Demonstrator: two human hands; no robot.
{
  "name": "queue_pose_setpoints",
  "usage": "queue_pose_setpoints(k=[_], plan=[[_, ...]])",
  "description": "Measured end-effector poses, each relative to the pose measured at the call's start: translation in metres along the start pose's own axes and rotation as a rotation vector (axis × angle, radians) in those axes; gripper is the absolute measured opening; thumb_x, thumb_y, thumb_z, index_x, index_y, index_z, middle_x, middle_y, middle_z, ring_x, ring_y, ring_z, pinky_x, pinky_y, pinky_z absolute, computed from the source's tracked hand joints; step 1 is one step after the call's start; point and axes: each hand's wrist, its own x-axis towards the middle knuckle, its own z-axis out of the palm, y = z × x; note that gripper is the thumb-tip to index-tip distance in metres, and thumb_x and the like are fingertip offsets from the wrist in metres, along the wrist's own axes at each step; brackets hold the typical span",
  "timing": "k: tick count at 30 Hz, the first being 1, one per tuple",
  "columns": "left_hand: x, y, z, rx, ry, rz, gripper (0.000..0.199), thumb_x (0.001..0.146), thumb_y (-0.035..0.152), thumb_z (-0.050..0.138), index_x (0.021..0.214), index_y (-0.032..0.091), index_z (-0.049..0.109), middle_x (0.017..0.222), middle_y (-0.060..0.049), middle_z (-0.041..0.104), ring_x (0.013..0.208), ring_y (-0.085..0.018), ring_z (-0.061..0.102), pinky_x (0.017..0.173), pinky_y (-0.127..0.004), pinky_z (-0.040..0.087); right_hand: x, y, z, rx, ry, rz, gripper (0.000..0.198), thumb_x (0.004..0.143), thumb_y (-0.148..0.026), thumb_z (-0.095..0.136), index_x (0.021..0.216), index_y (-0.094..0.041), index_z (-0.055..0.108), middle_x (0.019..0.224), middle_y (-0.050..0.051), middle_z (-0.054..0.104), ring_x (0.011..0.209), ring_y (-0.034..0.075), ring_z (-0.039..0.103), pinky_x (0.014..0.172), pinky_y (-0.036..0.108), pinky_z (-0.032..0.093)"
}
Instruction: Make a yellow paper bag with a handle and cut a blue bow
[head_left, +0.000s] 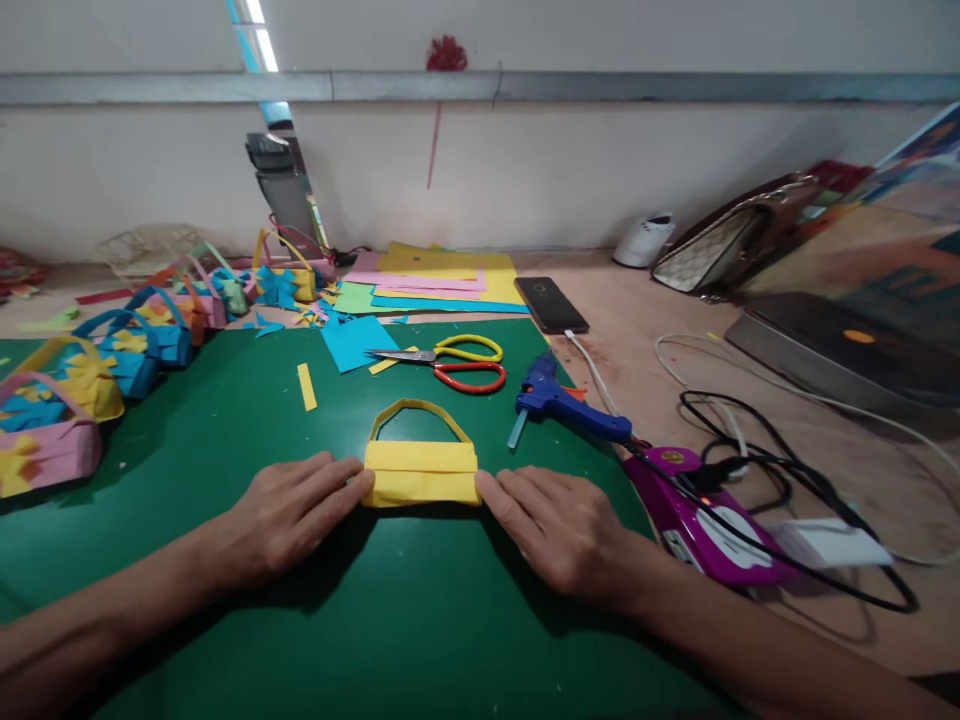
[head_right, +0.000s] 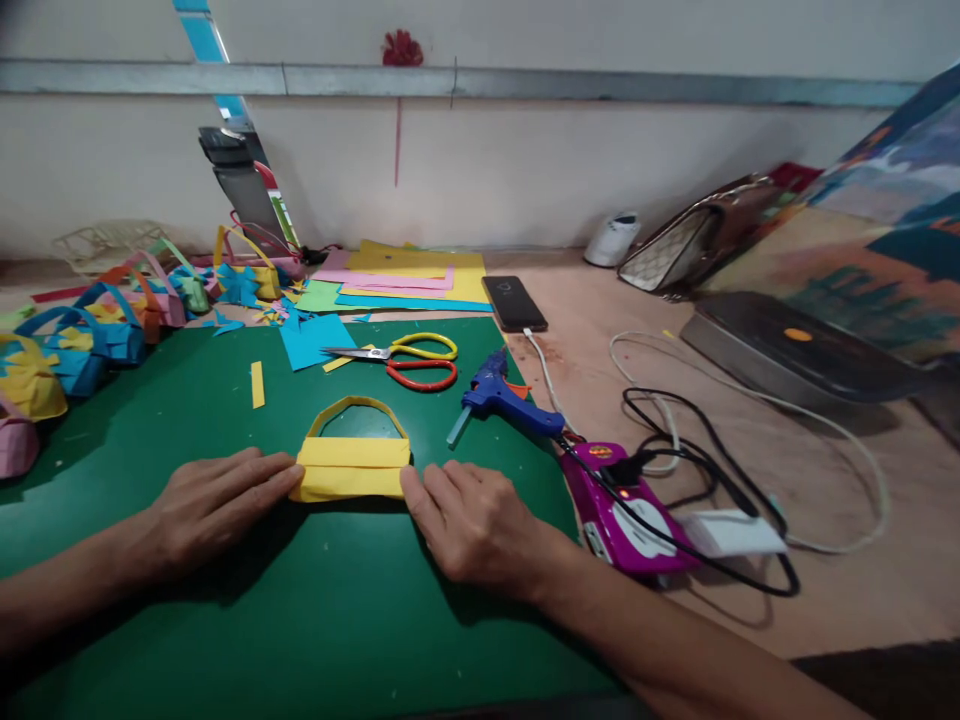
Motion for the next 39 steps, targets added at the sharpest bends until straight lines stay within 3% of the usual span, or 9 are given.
queue_pose_setpoints(k=[8,18,39], plan=[[0.017,0.0,-0.009,0.118,0.041,0.125,0.025,0.093,0.011,0.034,0.104,0.005,0.055,0.091,-0.014,0.068,0.076,-0.019,0.06,0.061,-0.028,0.051,0.001,0.0,0.005,-0.039,0.008,-0.077,0.032,0.089,-0.002,0.033,0.095,-0.001,0.064,0.066,0.011,0.068,0.06,0.02,0.065,0.049,0.031,0.048],[0.018,0.0,-0.014,0.14,0.007,0.18,0.026,0.093,0.012,0.034,0.102,0.004,0.057,0.091,-0.015,0.069,0.072,-0.019,0.06,0.056,-0.029,0.049,0.004,0.001,0.003,-0.07,0.038,-0.161,0.031,0.089,-0.001,0.033,0.093,-0.001,0.064,0.077,0.016,0.072,0.068,0.022,0.068,0.058,0.035,0.053],[0.022,-0.006,-0.006,0.146,0.049,0.197,0.025,0.092,0.012,0.033,0.103,0.004,0.055,0.087,-0.015,0.067,0.073,-0.019,0.058,0.058,-0.03,0.048,0.006,0.004,0.013,-0.106,0.034,-0.099,0.029,0.088,-0.002,0.034,0.094,-0.001,0.063,0.077,0.016,0.071,0.071,0.021,0.067,0.062,0.034,0.054]])
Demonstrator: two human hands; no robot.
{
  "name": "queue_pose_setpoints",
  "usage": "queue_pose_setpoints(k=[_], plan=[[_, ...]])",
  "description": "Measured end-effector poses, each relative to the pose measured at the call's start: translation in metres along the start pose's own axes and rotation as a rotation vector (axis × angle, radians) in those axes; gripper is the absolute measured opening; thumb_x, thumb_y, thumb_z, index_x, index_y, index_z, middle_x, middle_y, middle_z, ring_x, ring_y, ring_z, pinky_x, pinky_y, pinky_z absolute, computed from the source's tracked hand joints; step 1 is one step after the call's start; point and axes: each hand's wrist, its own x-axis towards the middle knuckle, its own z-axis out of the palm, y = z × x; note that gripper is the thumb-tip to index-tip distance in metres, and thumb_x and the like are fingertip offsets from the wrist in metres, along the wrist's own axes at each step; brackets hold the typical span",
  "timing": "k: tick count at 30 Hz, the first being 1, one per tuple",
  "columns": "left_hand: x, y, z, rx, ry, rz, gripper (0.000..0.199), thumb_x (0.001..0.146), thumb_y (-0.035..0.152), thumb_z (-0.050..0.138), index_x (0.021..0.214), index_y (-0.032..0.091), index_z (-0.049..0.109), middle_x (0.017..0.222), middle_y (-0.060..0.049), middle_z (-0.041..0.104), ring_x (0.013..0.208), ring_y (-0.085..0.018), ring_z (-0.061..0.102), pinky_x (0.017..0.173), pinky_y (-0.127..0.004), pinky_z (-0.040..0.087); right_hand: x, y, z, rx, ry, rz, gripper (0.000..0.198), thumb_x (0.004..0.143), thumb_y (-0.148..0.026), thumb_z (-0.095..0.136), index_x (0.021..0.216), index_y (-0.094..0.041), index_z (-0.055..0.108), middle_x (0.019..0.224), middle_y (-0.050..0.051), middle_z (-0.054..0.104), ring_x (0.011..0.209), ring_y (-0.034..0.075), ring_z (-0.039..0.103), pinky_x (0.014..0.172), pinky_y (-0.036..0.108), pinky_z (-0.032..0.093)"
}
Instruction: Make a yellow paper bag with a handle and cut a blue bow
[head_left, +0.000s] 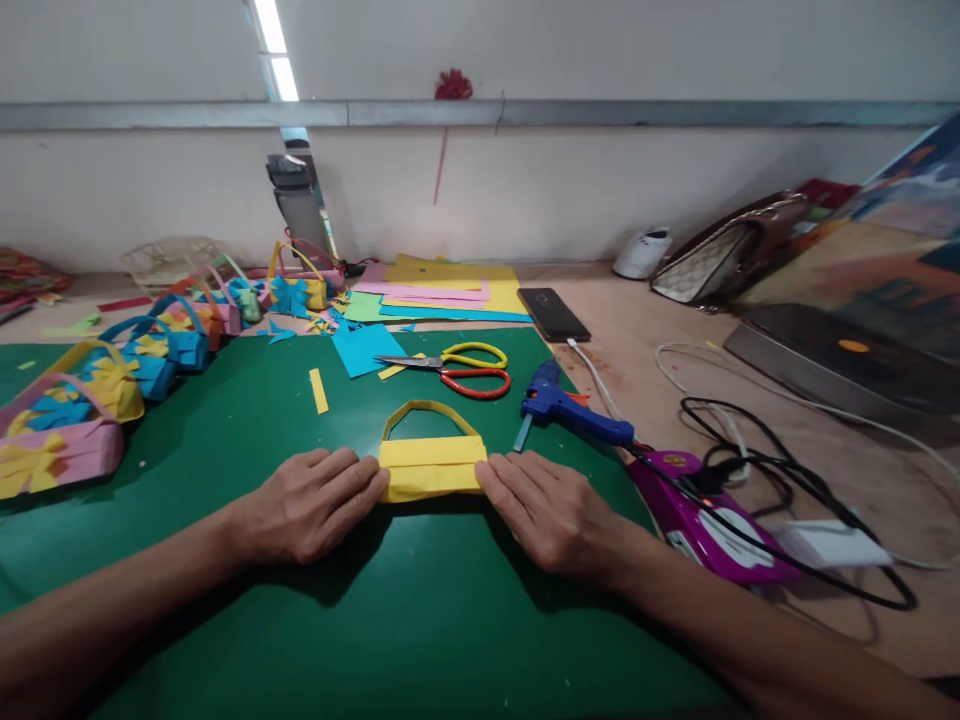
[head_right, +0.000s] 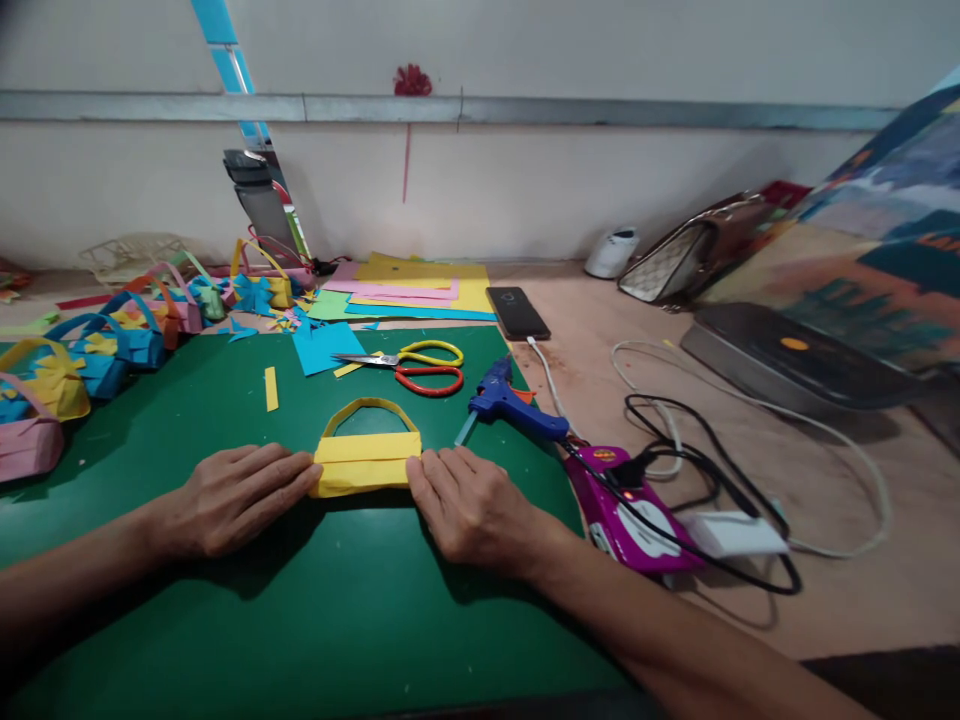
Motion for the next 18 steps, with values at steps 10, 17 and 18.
queue_pose_setpoints(k=[10,17,18], plan=[[-0.011,0.002,0.003,-0.048,0.058,-0.038,0.024,0.09,0.012,0.041,0.109,0.007,0.055,0.094,-0.015,0.066,0.083,-0.021,0.059,0.066,-0.032,0.048,-0.001,0.002,-0.005,0.222,0.077,0.099,0.025,0.09,-0.001,0.035,0.096,-0.001,0.06,0.078,0.015,0.072,0.074,0.02,0.069,0.066,0.032,0.057],[-0.017,0.001,0.007,-0.101,0.083,-0.066,0.024,0.091,0.01,0.037,0.107,0.008,0.055,0.093,-0.016,0.067,0.084,-0.022,0.061,0.066,-0.033,0.049,-0.003,0.001,-0.003,0.163,0.068,0.224,0.024,0.091,-0.004,0.038,0.093,-0.004,0.061,0.073,0.012,0.071,0.068,0.018,0.068,0.061,0.029,0.055],[-0.017,0.001,0.008,-0.104,0.085,-0.072,0.024,0.09,0.01,0.038,0.107,0.007,0.055,0.093,-0.016,0.067,0.084,-0.022,0.061,0.066,-0.033,0.049,-0.003,0.001,-0.003,0.15,0.054,0.219,0.023,0.09,-0.004,0.038,0.091,-0.004,0.062,0.071,0.011,0.071,0.065,0.018,0.067,0.059,0.029,0.054]])
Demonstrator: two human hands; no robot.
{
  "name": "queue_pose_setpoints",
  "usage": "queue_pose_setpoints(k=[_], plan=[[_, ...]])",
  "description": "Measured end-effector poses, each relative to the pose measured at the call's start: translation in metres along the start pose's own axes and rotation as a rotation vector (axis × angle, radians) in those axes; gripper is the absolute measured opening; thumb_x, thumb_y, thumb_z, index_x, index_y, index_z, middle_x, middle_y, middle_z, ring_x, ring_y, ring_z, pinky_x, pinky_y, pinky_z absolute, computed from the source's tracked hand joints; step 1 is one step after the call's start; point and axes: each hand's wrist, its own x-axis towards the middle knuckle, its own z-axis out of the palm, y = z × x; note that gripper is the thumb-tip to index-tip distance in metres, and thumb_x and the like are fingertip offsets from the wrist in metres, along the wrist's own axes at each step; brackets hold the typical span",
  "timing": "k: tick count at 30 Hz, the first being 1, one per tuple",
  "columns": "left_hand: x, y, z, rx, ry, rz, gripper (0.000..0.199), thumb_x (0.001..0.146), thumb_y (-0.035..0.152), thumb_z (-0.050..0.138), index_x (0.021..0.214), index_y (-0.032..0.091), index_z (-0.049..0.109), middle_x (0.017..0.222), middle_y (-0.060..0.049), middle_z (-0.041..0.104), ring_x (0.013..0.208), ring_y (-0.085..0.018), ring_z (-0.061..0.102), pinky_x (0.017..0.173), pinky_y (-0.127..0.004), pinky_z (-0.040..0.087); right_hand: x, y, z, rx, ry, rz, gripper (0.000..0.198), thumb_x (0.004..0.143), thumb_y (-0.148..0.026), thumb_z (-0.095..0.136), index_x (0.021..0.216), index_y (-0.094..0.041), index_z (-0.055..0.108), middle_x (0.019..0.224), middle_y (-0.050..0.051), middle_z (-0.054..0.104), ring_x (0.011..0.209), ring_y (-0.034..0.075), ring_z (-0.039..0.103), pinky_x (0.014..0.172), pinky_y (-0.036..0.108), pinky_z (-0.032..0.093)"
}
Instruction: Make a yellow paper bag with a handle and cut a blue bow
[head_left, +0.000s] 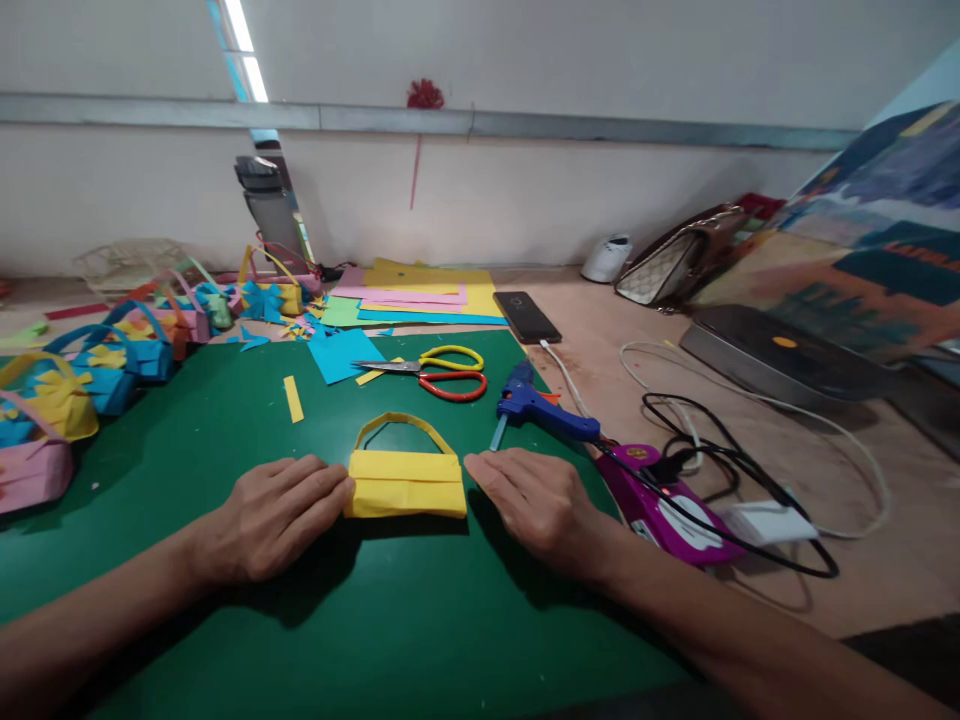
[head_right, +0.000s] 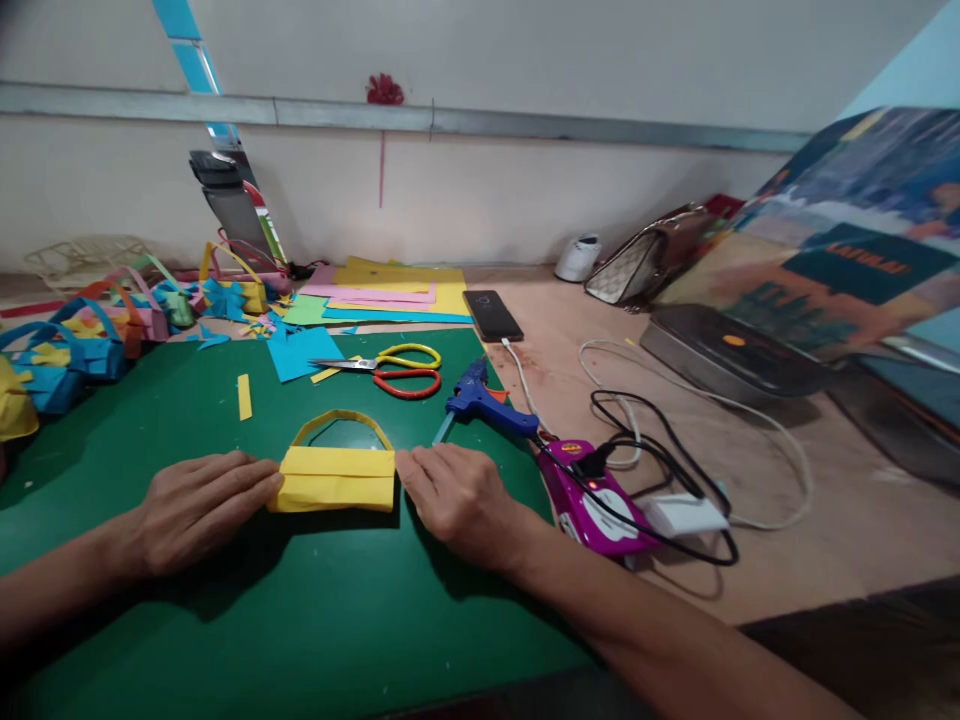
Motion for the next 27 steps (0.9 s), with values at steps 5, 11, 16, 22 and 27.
queue_pose_setpoints(k=[5,11,16,22,27], plan=[[-0.0013,0.0001,0.0008,0.002,0.017,-0.007,0.022,0.088,0.008,0.041,0.106,0.007,0.055,0.092,-0.015,0.067,0.085,-0.021,0.061,0.069,-0.033,0.05,-0.0021,-0.0018,-0.002,0.0,-0.03,-0.06,0.027,0.09,-0.004,0.035,0.087,-0.006,0.062,0.067,0.009,0.068,0.061,0.017,0.064,0.055,0.029,0.05],[-0.0039,0.0,0.0003,-0.008,0.002,-0.018,0.023,0.088,0.007,0.042,0.107,0.007,0.055,0.093,-0.015,0.067,0.085,-0.021,0.062,0.07,-0.033,0.05,-0.0029,-0.005,-0.006,0.02,-0.003,-0.158,0.025,0.089,-0.004,0.037,0.092,-0.001,0.061,0.069,0.013,0.068,0.068,0.02,0.066,0.059,0.033,0.053],[-0.0031,0.0002,0.0013,-0.017,0.011,-0.038,0.023,0.089,0.009,0.042,0.107,0.009,0.055,0.093,-0.014,0.067,0.085,-0.021,0.062,0.071,-0.033,0.05,-0.0025,-0.0062,-0.0071,-0.008,-0.012,-0.197,0.027,0.089,-0.004,0.035,0.093,-0.002,0.062,0.072,0.014,0.069,0.071,0.021,0.066,0.059,0.034,0.053],[0.0,0.0003,0.0009,-0.018,0.022,-0.022,0.022,0.089,0.008,0.04,0.105,0.008,0.056,0.091,-0.015,0.067,0.083,-0.02,0.062,0.068,-0.032,0.05,-0.0015,-0.0035,-0.0095,-0.058,-0.005,-0.258,0.026,0.088,-0.004,0.037,0.092,-0.002,0.062,0.073,0.015,0.07,0.072,0.022,0.067,0.061,0.035,0.054],[0.0033,0.0007,-0.0005,-0.016,0.005,-0.001,0.021,0.09,0.011,0.04,0.104,0.009,0.055,0.09,-0.014,0.067,0.083,-0.02,0.062,0.068,-0.032,0.05,-0.0005,-0.0008,-0.0097,-0.072,-0.002,-0.287,0.025,0.088,-0.004,0.038,0.091,-0.003,0.062,0.077,0.016,0.071,0.072,0.022,0.067,0.061,0.036,0.054]])
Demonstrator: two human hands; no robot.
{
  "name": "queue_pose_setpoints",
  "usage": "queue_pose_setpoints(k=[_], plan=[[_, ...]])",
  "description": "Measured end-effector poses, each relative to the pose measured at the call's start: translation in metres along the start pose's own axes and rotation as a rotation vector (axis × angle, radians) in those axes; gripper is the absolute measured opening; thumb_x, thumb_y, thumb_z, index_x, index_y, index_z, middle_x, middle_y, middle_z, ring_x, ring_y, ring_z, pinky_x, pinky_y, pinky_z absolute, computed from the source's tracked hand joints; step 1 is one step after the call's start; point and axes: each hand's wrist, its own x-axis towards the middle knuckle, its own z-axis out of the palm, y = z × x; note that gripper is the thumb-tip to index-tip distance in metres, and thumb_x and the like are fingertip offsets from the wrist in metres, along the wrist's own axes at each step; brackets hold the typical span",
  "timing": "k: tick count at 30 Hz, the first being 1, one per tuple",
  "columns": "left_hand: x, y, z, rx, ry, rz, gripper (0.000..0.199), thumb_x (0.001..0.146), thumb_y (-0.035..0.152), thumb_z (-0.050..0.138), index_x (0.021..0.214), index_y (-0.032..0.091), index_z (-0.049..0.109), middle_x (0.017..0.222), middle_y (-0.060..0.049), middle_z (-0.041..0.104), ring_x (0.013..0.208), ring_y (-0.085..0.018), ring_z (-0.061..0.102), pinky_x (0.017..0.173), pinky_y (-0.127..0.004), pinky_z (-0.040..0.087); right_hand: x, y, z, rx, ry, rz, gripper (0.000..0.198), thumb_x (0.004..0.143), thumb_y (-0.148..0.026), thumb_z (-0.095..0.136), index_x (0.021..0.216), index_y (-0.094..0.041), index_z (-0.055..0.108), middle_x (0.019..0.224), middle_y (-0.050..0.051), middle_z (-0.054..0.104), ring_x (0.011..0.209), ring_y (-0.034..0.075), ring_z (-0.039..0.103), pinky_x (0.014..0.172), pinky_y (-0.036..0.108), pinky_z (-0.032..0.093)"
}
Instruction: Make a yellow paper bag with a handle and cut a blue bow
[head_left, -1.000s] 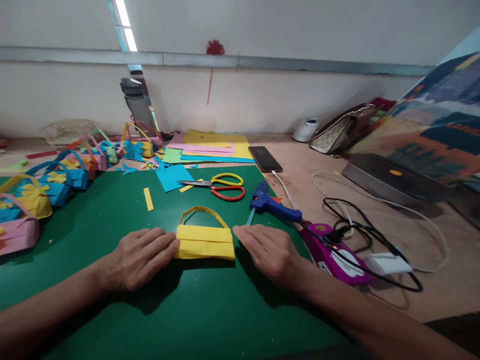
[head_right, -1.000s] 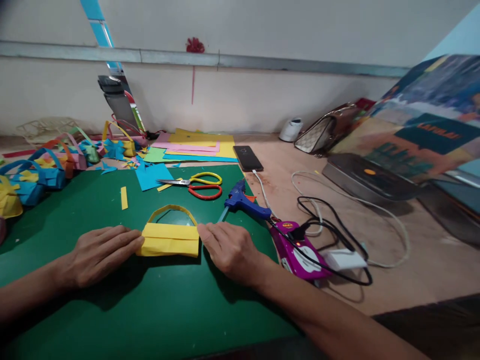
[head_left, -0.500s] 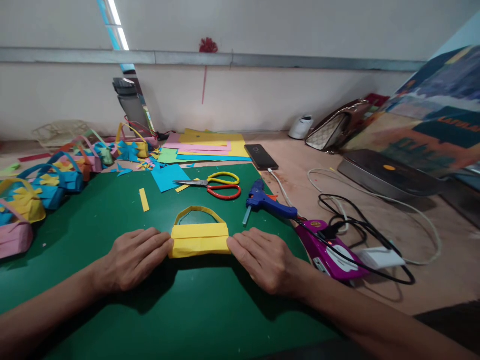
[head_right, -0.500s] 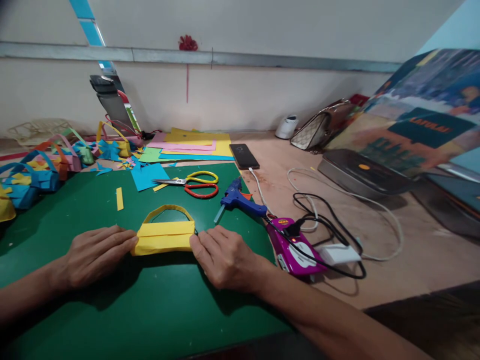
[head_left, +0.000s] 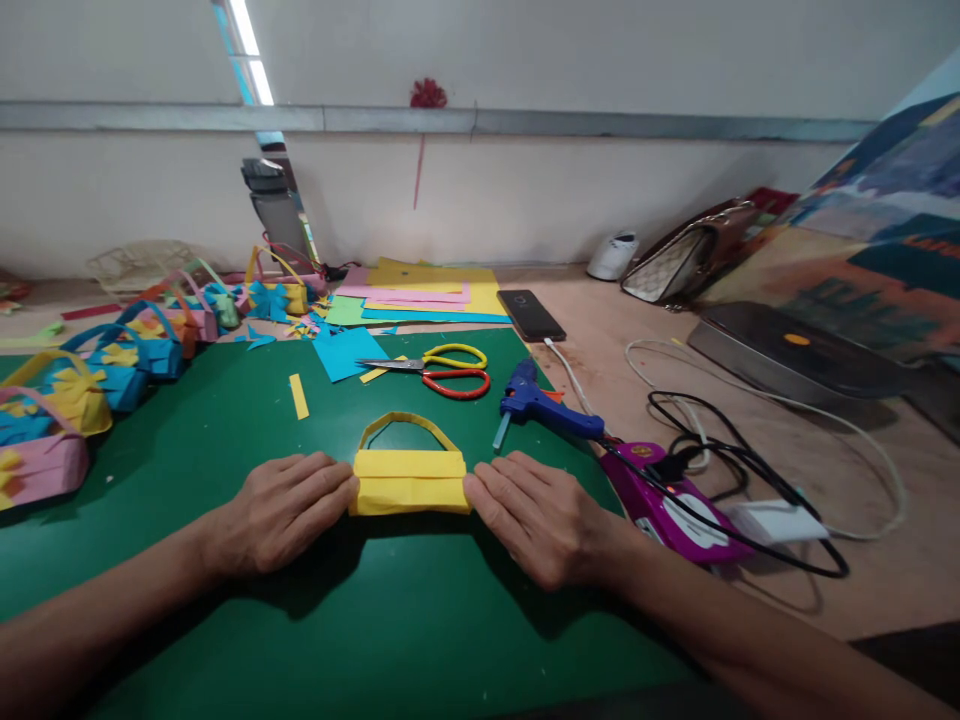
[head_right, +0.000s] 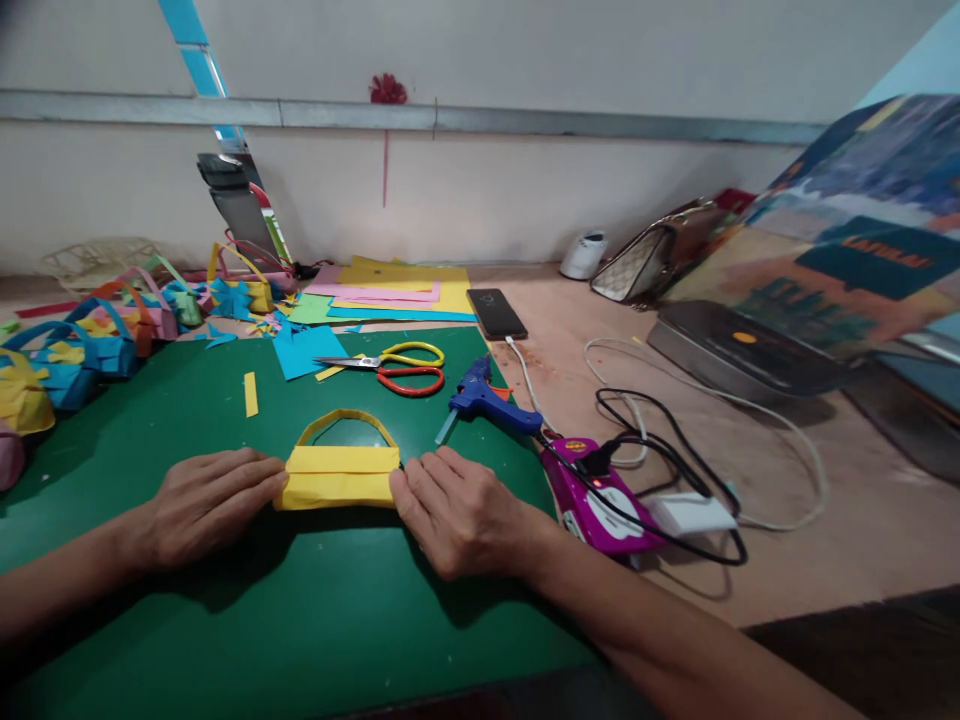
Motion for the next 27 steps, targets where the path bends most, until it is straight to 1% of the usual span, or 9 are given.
queue_pose_setpoints(k=[4,10,15,21,27], plan=[[0.0004,0.0003,0.0002,-0.001,0.012,-0.017,0.022,0.09,0.011,0.038,0.103,0.009,0.055,0.09,-0.013,0.068,0.083,-0.02,0.062,0.069,-0.032,0.051,-0.0002,-0.0004,-0.0001,0.009,-0.008,0.018,0.023,0.088,-0.004,0.039,0.092,-0.003,0.062,0.077,0.016,0.07,0.075,0.022,0.067,0.062,0.035,0.054],[-0.0003,-0.0004,0.0016,-0.011,0.028,-0.032,0.02,0.09,0.011,0.039,0.101,0.01,0.056,0.088,-0.012,0.068,0.081,-0.018,0.062,0.069,-0.031,0.051,-0.0006,-0.0002,-0.0001,-0.049,-0.023,0.05,0.027,0.089,-0.004,0.036,0.089,-0.006,0.063,0.068,0.011,0.068,0.068,0.019,0.066,0.061,0.034,0.053],[0.0025,-0.0005,0.0015,-0.019,0.04,-0.02,0.018,0.09,0.009,0.04,0.099,0.007,0.056,0.086,-0.012,0.067,0.078,-0.018,0.061,0.067,-0.03,0.05,0.0001,-0.0013,0.0001,-0.033,-0.005,0.031,0.026,0.088,-0.004,0.036,0.088,-0.004,0.063,0.069,0.012,0.068,0.067,0.02,0.065,0.06,0.035,0.052],[0.0022,0.0001,0.0027,0.0,0.05,-0.041,0.018,0.091,0.011,0.04,0.099,0.01,0.056,0.085,-0.01,0.068,0.074,-0.016,0.061,0.066,-0.028,0.051,0.0009,-0.0012,-0.001,-0.05,-0.016,0.042,0.027,0.089,-0.004,0.036,0.089,-0.005,0.062,0.069,0.011,0.069,0.067,0.02,0.066,0.061,0.035,0.053],[0.0008,0.0003,0.0035,-0.013,0.051,-0.051,0.018,0.089,0.01,0.041,0.099,0.009,0.056,0.085,-0.011,0.068,0.077,-0.017,0.062,0.068,-0.029,0.051,0.0007,-0.0011,0.0009,-0.024,-0.014,0.045,0.025,0.088,-0.003,0.037,0.088,-0.003,0.062,0.068,0.012,0.069,0.068,0.021,0.067,0.06,0.035,0.054]])
